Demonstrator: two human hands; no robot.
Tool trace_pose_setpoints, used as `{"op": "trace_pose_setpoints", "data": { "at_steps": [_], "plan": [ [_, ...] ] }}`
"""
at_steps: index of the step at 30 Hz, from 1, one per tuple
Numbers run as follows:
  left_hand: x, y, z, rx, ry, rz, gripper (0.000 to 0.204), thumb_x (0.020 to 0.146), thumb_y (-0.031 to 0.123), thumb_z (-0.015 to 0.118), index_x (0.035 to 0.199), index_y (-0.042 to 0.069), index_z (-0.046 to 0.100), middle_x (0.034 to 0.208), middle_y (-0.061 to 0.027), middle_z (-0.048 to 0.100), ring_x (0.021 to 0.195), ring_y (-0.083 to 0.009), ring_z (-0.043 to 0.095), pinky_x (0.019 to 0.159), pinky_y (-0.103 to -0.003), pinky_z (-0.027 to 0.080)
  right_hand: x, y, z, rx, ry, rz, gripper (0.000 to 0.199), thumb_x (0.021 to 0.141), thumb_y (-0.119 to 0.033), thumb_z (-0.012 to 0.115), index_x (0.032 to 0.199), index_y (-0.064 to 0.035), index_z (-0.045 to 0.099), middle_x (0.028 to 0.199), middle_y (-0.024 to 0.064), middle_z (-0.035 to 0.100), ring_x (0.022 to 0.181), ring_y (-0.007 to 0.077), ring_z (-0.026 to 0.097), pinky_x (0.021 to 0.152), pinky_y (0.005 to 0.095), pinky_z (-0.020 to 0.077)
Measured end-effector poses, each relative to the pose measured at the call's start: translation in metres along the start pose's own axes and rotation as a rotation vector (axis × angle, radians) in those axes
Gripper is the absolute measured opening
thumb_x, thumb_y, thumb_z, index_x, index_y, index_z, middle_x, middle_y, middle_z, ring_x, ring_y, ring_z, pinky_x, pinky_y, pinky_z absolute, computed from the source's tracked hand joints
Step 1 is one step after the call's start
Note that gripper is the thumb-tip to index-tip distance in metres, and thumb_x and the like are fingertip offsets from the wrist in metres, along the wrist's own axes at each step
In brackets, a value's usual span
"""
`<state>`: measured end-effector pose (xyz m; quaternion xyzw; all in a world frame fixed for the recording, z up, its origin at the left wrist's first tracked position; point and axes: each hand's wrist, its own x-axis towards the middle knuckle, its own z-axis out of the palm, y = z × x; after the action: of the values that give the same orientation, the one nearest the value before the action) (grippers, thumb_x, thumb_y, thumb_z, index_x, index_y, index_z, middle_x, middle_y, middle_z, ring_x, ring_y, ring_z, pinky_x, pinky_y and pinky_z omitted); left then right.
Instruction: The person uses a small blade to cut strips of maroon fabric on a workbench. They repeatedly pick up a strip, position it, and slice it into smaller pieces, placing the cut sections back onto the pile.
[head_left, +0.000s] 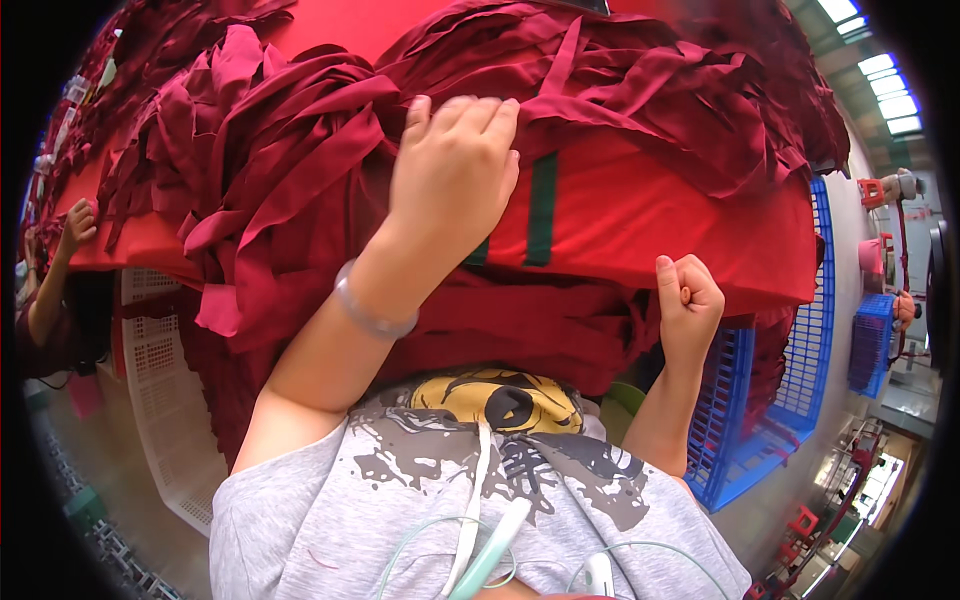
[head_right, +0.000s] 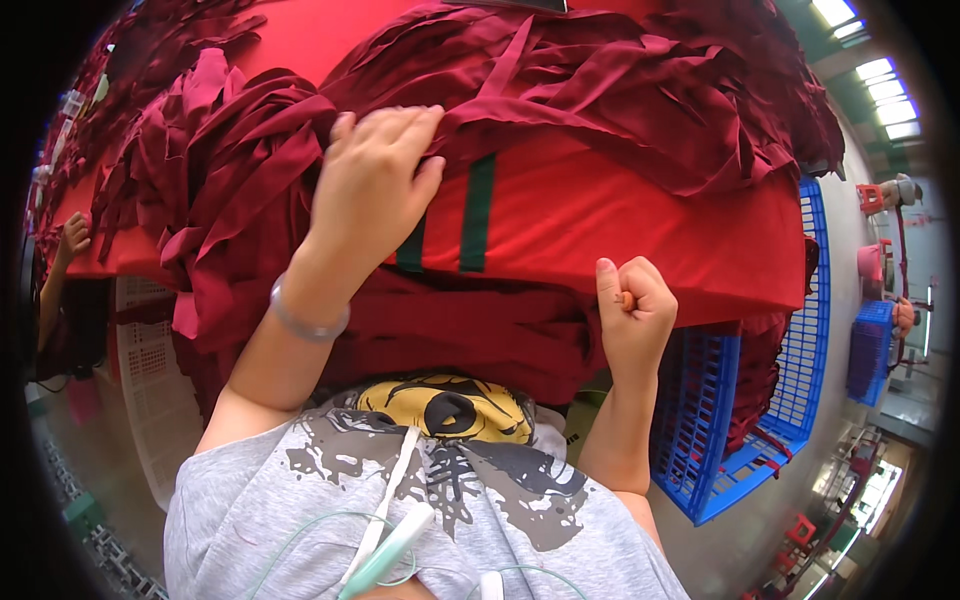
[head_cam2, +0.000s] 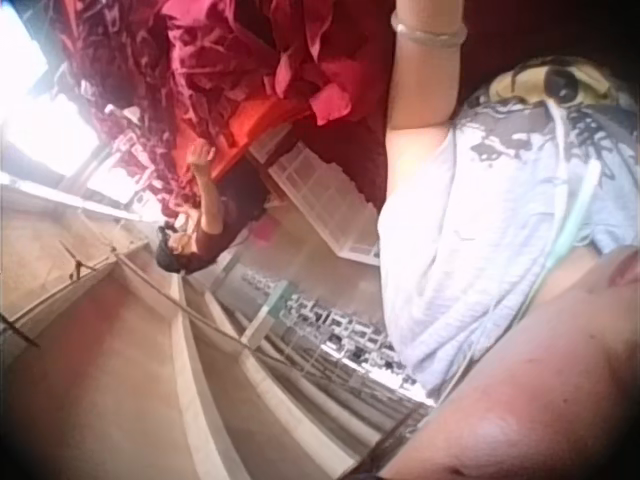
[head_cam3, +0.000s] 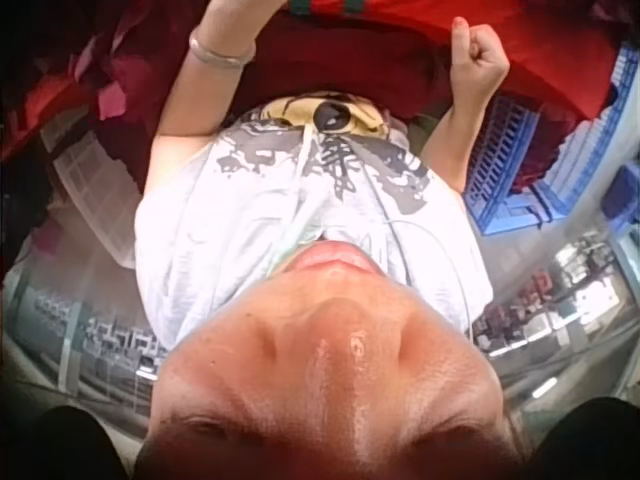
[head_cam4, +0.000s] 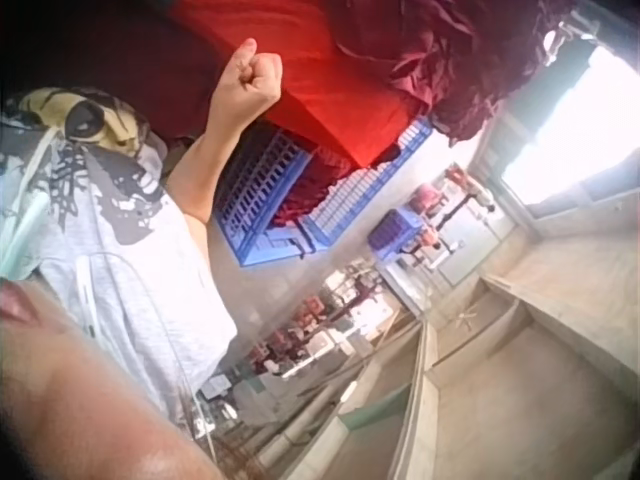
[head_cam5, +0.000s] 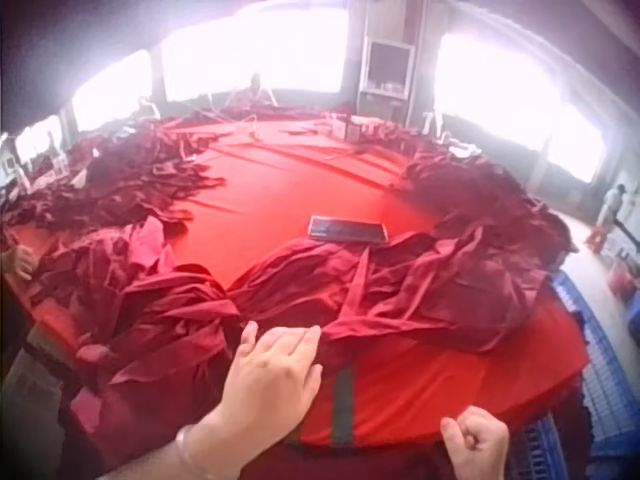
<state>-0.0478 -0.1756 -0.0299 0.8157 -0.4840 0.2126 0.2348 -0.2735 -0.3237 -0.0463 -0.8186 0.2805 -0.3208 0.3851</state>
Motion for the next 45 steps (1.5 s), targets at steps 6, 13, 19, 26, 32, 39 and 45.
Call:
{"op": "trace_pose_setpoints", "data": {
  "at_steps": [6, 13, 19, 26, 32, 39, 45],
  "plan": [
    [-0.004, -0.005, -0.020, -0.084, 0.034, -0.070, 0.017, 0.080, 0.024, 0.067, 0.071, 0.010, 0.063, 0.072, -0.0057, 0.066, 0.072, -0.0252, 0.062, 0.087, -0.041, 0.043, -0.014, 0.002, -0.002, 0.159, -0.080, 0.120, 0.044, 0.092, -0.006, 0.063, 0.057, -0.0038, 0.037, 0.059, -0.0022, 0.037, 0.054, 0.0058, 0.028, 0.048, 0.0267, 0.0218],
    [-0.018, -0.020, -0.080, -0.774, -0.298, 0.097, 0.010, 0.073, 0.009, 0.072, 0.075, 0.000, 0.067, 0.065, -0.0082, 0.057, 0.064, -0.0219, 0.058, 0.064, -0.033, 0.041, -0.010, -0.011, 0.040, 1.062, -0.457, 0.613, 0.042, 0.103, -0.036, 0.044, 0.128, -0.0037, 0.054, 0.107, 0.0225, 0.066, 0.055, 0.0124, 0.056, 0.045, 0.0260, 0.0427],
    [-0.044, -0.029, -0.103, -0.546, -0.461, -0.324, 0.008, 0.079, 0.007, 0.070, 0.076, 0.001, 0.066, 0.057, -0.0051, 0.055, 0.052, -0.0121, 0.052, 0.049, -0.028, 0.037, 0.064, -0.002, 0.019, 1.516, -0.050, 0.422, 0.033, 0.102, -0.031, 0.044, 0.122, -0.0087, 0.059, 0.105, 0.0119, 0.069, 0.065, 0.0192, 0.065, 0.049, 0.0299, 0.0480],
    [-0.058, -0.043, -0.084, -0.228, -0.235, -0.199, 0.012, 0.080, 0.016, 0.073, 0.080, 0.007, 0.067, 0.063, -0.0044, 0.061, 0.052, -0.0193, 0.054, 0.055, -0.031, 0.041, 0.144, 0.099, -0.131, 1.338, 0.491, 0.519, 0.019, 0.095, -0.018, 0.056, 0.106, -0.0076, 0.068, 0.084, 0.0023, 0.070, 0.062, 0.0118, 0.057, 0.057, 0.0278, 0.0451],
    [-0.057, -0.032, -0.070, -0.057, -0.110, -0.046, 0.013, 0.077, 0.018, 0.076, 0.076, 0.010, 0.066, 0.065, -0.0018, 0.058, 0.055, -0.0211, 0.050, 0.061, -0.034, 0.037, 0.154, 0.145, -0.218, 1.293, 0.684, 0.506, 0.017, 0.094, -0.017, 0.057, 0.093, -0.0029, 0.067, 0.067, 0.0002, 0.059, 0.052, 0.0096, 0.034, 0.053, 0.0259, 0.0297],
    [-0.052, -0.043, -0.078, 0.086, -0.025, -0.018, 0.012, 0.079, 0.016, 0.075, 0.079, 0.011, 0.065, 0.068, -0.0016, 0.057, 0.060, -0.0201, 0.052, 0.066, -0.033, 0.035, 0.130, 0.158, -0.268, 1.558, 0.548, 0.387, 0.014, 0.082, -0.009, 0.070, 0.093, -0.0050, 0.063, 0.077, 0.0048, 0.065, 0.070, 0.0216, 0.055, 0.071, 0.0358, 0.0475],
    [-0.067, -0.073, -0.085, 0.159, -0.048, -0.094, 0.008, 0.080, 0.012, 0.074, 0.084, 0.009, 0.067, 0.081, -0.0010, 0.055, 0.069, -0.0178, 0.052, 0.071, -0.032, 0.035, 0.115, 0.241, -0.274, 0.889, 0.641, 0.713, 0.013, 0.084, -0.005, 0.067, 0.097, -0.0055, 0.066, 0.096, 0.0090, 0.072, 0.078, 0.0210, 0.068, 0.068, 0.0394, 0.0551]
  ]
}}
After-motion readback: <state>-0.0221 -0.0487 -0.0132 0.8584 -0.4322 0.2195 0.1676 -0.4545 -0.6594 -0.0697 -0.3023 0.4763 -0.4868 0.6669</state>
